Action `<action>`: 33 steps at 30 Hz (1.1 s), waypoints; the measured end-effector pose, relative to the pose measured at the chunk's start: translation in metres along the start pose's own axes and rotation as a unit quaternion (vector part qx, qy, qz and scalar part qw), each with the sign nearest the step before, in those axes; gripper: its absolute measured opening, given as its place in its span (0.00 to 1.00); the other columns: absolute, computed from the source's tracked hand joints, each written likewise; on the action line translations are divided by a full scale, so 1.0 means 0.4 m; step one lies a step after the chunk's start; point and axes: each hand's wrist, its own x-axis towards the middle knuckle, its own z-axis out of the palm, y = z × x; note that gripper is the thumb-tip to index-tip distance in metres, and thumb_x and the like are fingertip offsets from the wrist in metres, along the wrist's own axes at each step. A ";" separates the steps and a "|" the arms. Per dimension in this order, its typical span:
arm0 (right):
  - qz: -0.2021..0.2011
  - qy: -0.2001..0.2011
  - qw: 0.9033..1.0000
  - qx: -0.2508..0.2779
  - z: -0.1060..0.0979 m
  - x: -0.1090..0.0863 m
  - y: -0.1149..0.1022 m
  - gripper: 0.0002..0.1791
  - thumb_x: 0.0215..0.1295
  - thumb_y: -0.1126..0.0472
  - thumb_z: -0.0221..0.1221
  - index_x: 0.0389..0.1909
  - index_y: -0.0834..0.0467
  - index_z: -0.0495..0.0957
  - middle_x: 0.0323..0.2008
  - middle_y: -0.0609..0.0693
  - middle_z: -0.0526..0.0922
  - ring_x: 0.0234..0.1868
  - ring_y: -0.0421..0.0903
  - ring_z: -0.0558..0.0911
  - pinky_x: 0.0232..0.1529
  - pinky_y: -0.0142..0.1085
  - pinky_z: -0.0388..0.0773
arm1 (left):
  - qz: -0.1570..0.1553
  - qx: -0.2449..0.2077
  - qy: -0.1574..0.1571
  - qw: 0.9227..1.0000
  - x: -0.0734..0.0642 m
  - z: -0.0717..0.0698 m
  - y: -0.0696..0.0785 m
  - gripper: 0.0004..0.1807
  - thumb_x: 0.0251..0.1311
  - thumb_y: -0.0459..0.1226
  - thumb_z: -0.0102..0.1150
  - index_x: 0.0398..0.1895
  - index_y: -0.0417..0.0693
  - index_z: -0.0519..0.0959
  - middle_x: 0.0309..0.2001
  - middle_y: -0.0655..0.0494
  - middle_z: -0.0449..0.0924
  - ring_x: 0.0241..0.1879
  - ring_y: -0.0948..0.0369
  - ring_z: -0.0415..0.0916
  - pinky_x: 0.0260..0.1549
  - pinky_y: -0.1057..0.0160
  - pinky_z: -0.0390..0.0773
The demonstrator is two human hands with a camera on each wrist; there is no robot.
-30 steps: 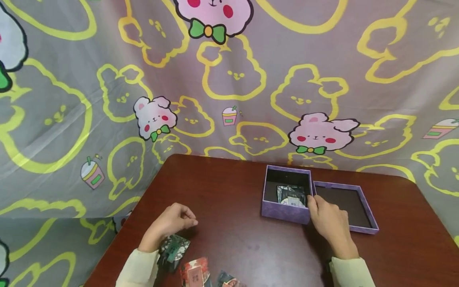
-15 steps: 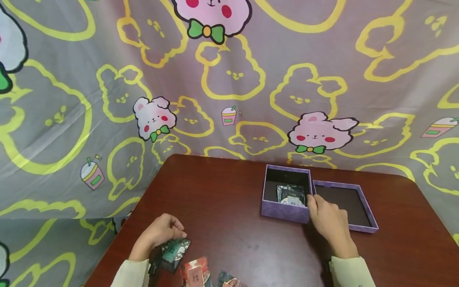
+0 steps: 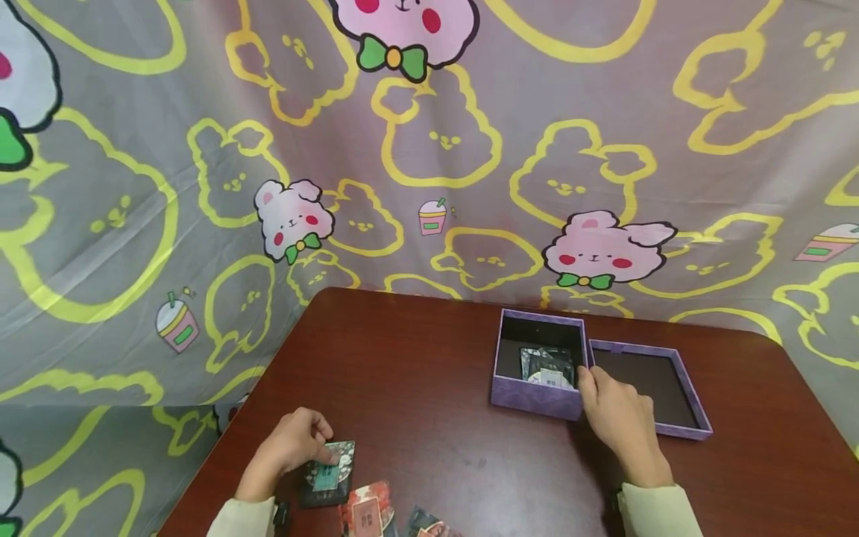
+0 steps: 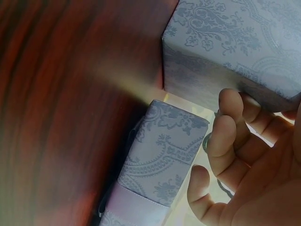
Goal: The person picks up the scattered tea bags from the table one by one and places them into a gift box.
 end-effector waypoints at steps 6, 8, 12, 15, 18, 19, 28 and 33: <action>0.001 -0.001 1.000 0.000 0.001 -0.002 0.001 0.26 0.81 0.44 0.36 0.24 0.53 0.66 0.17 0.50 0.65 0.21 0.52 0.70 0.21 0.46 0.60 | -0.008 0.023 0.009 1.000 0.003 0.006 -0.012 0.23 0.27 0.29 0.87 0.28 0.41 0.80 0.24 0.53 0.72 0.26 0.57 0.69 0.25 0.59 0.72; 0.002 0.000 1.000 0.001 0.002 -0.003 0.001 0.26 0.81 0.44 0.36 0.24 0.53 0.66 0.17 0.50 0.65 0.22 0.53 0.71 0.21 0.47 0.61 | -0.008 0.025 0.011 1.000 0.004 0.007 -0.013 0.23 0.27 0.29 0.87 0.27 0.41 0.80 0.24 0.53 0.72 0.25 0.57 0.68 0.24 0.59 0.71; 0.003 0.006 1.000 0.002 0.004 -0.005 0.000 0.26 0.80 0.44 0.36 0.24 0.53 0.66 0.17 0.51 0.66 0.22 0.54 0.72 0.21 0.48 0.62 | -0.004 0.031 0.015 0.999 0.005 0.007 -0.016 0.22 0.27 0.30 0.87 0.26 0.42 0.81 0.24 0.54 0.71 0.26 0.57 0.68 0.25 0.60 0.71; 0.000 0.014 1.000 0.003 0.004 -0.007 -0.003 0.25 0.81 0.45 0.37 0.23 0.53 0.66 0.17 0.51 0.65 0.21 0.53 0.72 0.20 0.48 0.61 | 0.006 0.042 0.028 0.999 0.003 0.006 -0.021 0.20 0.30 0.31 0.86 0.24 0.44 0.81 0.23 0.55 0.72 0.26 0.58 0.69 0.26 0.59 0.72; -0.002 0.021 1.000 0.004 0.004 -0.010 -0.004 0.25 0.81 0.45 0.38 0.23 0.53 0.65 0.16 0.50 0.64 0.20 0.52 0.70 0.19 0.46 0.60 | 0.024 0.051 0.045 0.997 0.001 0.008 -0.027 0.15 0.39 0.31 0.83 0.21 0.46 0.80 0.22 0.57 0.74 0.25 0.59 0.70 0.26 0.59 0.72; -0.002 0.023 1.000 0.005 0.005 -0.010 -0.005 0.25 0.81 0.45 0.38 0.22 0.52 0.64 0.16 0.50 0.64 0.20 0.52 0.70 0.19 0.46 0.59 | 0.031 0.055 0.051 0.997 0.000 0.009 -0.031 0.14 0.42 0.31 0.81 0.20 0.47 0.80 0.21 0.58 0.75 0.24 0.60 0.70 0.26 0.59 0.72; -0.003 0.021 1.000 0.007 0.013 -0.018 -0.009 0.25 0.80 0.45 0.38 0.23 0.52 0.65 0.17 0.51 0.67 0.22 0.56 0.75 0.20 0.49 0.62 | 0.013 0.046 0.007 0.999 -0.005 -0.004 -0.061 0.18 0.37 0.35 0.85 0.25 0.46 0.80 0.26 0.56 0.74 0.28 0.59 0.70 0.29 0.58 0.73; -0.003 0.027 1.000 0.007 0.013 -0.021 -0.012 0.25 0.80 0.46 0.38 0.23 0.52 0.65 0.16 0.51 0.67 0.22 0.57 0.75 0.20 0.49 0.62 | 0.030 0.025 -0.020 0.999 -0.004 -0.006 -0.068 0.19 0.32 0.34 0.86 0.24 0.46 0.80 0.23 0.55 0.72 0.26 0.59 0.68 0.27 0.59 0.71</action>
